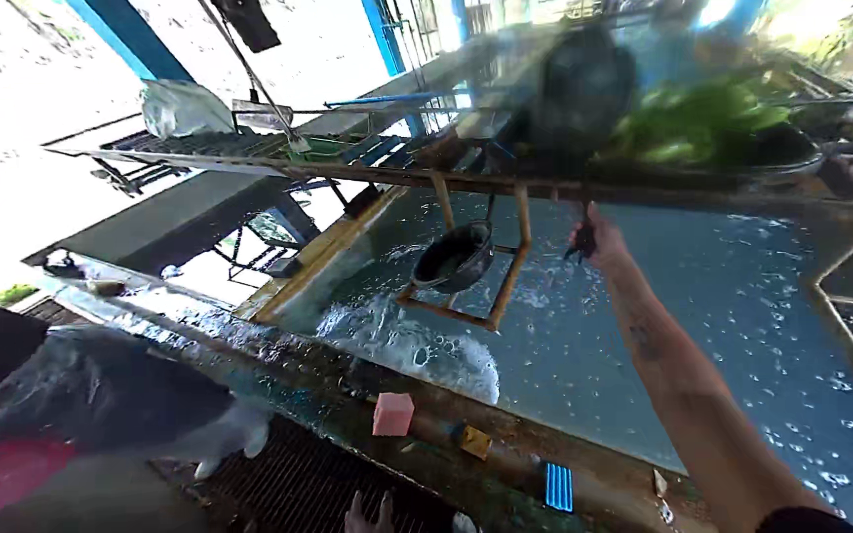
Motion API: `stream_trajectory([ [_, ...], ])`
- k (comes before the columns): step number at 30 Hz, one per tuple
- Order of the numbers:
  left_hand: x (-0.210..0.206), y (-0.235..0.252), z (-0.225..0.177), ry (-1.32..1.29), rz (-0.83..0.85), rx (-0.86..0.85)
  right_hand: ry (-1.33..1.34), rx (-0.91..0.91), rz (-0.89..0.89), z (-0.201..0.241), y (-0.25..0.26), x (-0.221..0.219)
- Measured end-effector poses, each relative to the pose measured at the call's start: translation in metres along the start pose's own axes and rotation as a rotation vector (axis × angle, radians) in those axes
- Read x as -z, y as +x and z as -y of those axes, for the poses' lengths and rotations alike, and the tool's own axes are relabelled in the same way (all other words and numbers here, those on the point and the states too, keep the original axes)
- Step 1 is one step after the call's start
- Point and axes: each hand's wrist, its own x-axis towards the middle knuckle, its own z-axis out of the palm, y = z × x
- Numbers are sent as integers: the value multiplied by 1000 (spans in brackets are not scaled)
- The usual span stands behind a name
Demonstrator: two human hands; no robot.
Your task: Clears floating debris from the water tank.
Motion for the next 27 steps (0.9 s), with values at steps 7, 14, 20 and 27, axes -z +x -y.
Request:
stream_trajectory([
  [7,-21,-51,-87,68,109,-55,-64,116,-206,67,1,21],
  [14,-13,-82,-88,150,107,-62,-393,129,-185,51,-4,99],
  [20,-25,-101,-92,270,290,12,-545,187,-159,55,-19,132],
  [27,-83,-119,-113,402,570,23,-726,185,-59,-9,-117,195],
])
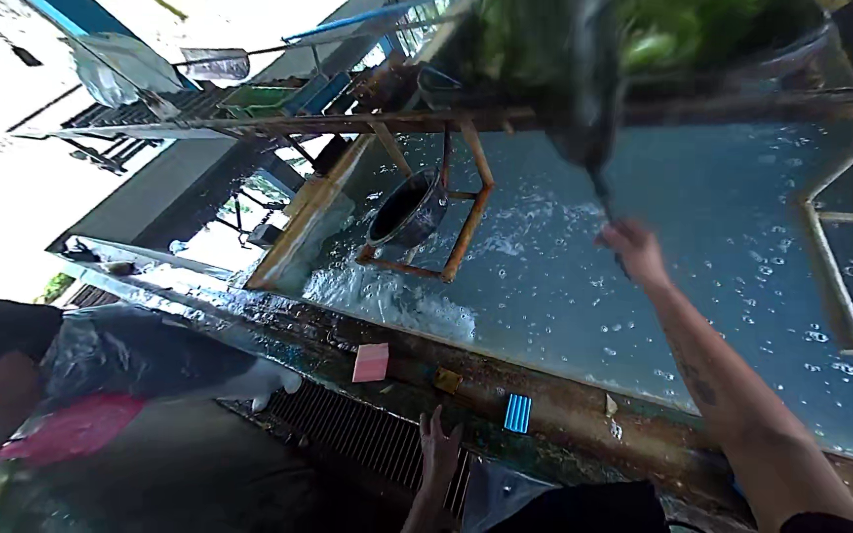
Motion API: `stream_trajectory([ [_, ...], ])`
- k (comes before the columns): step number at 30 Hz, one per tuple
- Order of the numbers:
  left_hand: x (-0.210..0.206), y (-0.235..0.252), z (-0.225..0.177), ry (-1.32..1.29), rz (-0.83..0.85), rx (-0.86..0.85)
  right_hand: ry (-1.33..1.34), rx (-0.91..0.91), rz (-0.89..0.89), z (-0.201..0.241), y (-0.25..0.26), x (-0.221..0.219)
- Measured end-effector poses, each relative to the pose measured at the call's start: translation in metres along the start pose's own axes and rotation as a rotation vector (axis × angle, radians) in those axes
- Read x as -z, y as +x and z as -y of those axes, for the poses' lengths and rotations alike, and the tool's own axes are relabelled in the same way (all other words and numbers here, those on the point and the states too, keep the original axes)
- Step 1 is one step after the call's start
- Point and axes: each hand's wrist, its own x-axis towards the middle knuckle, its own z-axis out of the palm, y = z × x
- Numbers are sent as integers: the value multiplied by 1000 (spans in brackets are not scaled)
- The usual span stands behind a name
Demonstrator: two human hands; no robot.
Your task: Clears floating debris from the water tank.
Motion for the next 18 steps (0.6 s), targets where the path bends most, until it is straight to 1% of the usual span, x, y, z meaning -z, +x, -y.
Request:
stream_trajectory([
  [2,-11,6,-12,132,82,14,17,-1,2,-29,-42,5],
  [3,-16,9,-16,201,122,31,-61,1,-14,-40,-62,11],
  [5,-18,13,-23,333,219,63,-346,-19,-21,-54,-101,31],
  [7,-23,23,-22,432,304,59,-580,-40,-19,-54,-131,52],
  [9,-31,27,-14,493,319,31,-761,-67,-18,-53,-154,72],
  [14,-28,28,-24,552,381,55,-1075,-186,17,-51,-185,117],
  [18,-25,32,-23,579,408,74,-1188,-402,95,-49,-192,126],
])
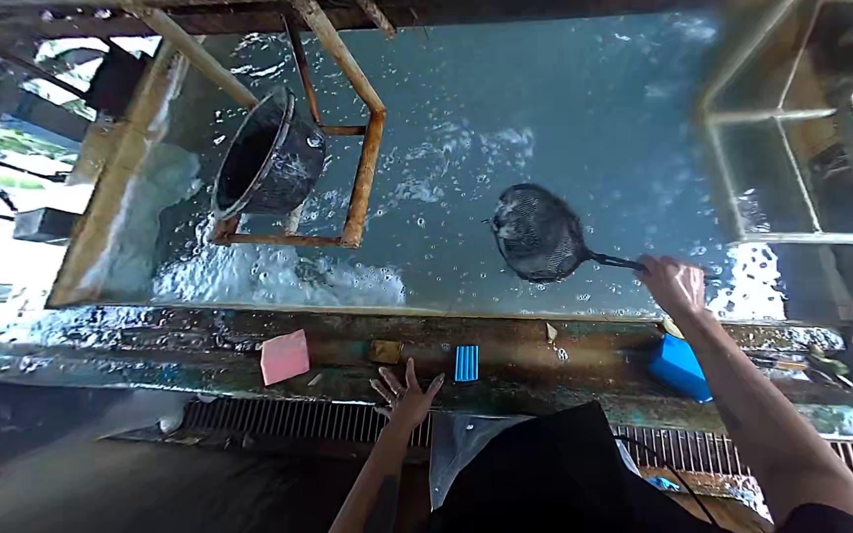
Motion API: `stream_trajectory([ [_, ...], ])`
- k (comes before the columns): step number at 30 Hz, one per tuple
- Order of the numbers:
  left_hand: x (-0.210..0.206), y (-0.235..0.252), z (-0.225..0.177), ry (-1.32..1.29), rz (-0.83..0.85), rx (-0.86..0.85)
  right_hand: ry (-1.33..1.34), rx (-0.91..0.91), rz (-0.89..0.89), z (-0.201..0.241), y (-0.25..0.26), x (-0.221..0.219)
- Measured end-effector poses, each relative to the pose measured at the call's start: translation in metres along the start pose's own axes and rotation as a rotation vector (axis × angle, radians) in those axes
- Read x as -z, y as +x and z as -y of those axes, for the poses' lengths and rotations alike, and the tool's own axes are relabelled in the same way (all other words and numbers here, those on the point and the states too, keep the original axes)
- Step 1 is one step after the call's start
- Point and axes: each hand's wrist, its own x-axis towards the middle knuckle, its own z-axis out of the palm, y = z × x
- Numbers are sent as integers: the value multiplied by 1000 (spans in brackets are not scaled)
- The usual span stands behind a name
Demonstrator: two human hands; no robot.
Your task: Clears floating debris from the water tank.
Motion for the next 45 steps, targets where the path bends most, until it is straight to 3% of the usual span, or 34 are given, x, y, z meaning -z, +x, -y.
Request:
stream_trajectory([
  [5,6,-3,-3,-8,34,12,-57,-69,192,24,-7,-31],
  [13,10,-2,-3,-7,95,45,38,-9,459,157,15,-90],
  [16,16,-2,-4,-13,133,48,58,97,498,209,28,-101],
  [19,17,0,-5,-32,123,39,126,142,504,233,42,-108],
  [32,8,-3,-2,-128,34,-26,672,177,313,142,9,-82],
  [45,0,-13,0,-116,-85,-66,952,179,265,124,-35,-15],
])
